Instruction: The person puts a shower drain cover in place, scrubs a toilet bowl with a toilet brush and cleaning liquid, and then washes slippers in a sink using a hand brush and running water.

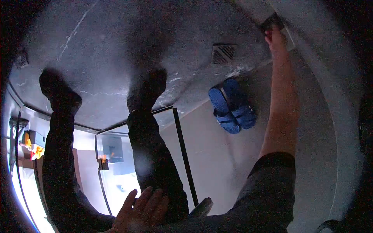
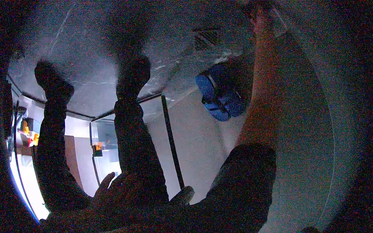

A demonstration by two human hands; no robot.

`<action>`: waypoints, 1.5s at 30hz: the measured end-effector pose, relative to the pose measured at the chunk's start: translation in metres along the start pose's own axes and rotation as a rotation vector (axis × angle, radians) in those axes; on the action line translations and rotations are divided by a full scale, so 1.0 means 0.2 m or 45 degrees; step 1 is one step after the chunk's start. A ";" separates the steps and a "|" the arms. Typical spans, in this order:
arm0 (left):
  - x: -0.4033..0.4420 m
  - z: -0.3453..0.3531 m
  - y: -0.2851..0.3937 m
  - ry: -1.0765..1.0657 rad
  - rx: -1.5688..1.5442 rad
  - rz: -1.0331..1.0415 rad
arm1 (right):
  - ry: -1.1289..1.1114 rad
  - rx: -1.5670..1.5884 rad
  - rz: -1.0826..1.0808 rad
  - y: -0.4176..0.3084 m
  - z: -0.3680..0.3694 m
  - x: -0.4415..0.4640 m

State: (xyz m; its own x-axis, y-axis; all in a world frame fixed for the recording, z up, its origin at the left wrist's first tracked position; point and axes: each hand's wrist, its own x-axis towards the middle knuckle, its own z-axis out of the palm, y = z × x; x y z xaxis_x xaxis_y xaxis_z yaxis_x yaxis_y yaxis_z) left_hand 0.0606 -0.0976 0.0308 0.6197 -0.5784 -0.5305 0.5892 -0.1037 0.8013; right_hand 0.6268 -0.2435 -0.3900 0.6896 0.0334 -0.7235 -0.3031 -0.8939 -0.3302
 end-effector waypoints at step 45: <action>-0.17 0.12 -0.18 0.378 -0.267 -0.010 | 0.142 -0.167 -1.031 -0.23 1.02 -1.30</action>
State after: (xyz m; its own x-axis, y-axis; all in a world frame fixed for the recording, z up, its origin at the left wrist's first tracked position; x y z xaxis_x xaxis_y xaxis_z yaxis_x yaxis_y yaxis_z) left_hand 0.0056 -0.0943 0.0258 0.7198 -0.3152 -0.6185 0.6693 0.0788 0.7388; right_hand 0.3279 -0.1193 -0.3111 0.7246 0.6513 -0.2253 0.3902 -0.6572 -0.6449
